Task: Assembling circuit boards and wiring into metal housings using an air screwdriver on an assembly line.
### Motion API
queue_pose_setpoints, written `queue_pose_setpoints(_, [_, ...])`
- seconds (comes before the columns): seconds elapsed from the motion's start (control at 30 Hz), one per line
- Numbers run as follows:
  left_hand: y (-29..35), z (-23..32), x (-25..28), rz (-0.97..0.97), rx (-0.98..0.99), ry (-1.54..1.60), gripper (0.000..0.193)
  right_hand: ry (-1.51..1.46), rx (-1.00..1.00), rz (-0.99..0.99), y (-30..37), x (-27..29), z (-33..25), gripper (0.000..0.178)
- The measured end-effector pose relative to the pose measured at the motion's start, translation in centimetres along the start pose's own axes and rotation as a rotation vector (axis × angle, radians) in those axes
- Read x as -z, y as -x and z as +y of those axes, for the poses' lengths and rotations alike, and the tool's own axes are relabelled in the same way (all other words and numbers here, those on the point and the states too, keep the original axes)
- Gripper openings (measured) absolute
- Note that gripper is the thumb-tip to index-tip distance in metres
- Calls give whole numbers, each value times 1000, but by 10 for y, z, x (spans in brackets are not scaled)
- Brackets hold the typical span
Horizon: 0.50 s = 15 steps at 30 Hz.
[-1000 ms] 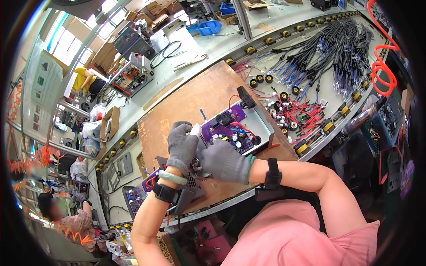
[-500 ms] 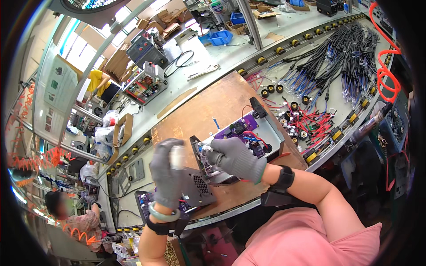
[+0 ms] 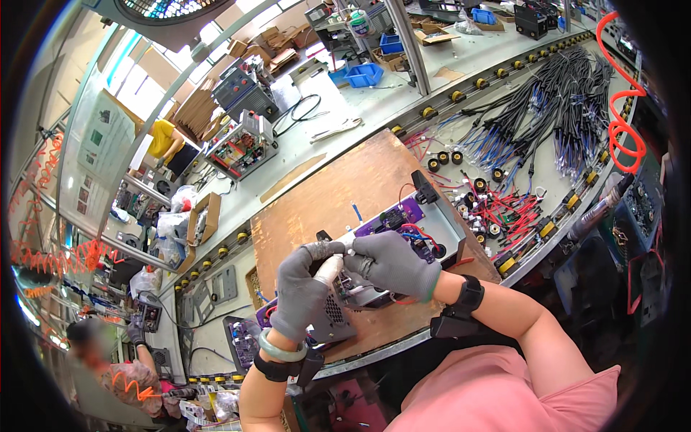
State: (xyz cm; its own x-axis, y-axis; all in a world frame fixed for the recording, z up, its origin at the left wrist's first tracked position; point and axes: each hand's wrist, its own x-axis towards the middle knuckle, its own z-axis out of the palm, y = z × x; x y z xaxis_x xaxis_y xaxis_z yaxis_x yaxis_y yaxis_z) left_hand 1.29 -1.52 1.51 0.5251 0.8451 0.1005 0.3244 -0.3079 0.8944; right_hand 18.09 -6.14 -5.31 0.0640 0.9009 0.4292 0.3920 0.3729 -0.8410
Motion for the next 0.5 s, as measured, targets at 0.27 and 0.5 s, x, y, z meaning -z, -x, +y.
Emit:
queue_pose_setpoints(0.27, [4,-12,-2,137,-459,-441,24,61,9,10,-10,-4,3,17])
queue_pose_setpoints(0.5, [-23,-51,20,-127,166,81,48,1039,84,-286,-28,-21,21,18])
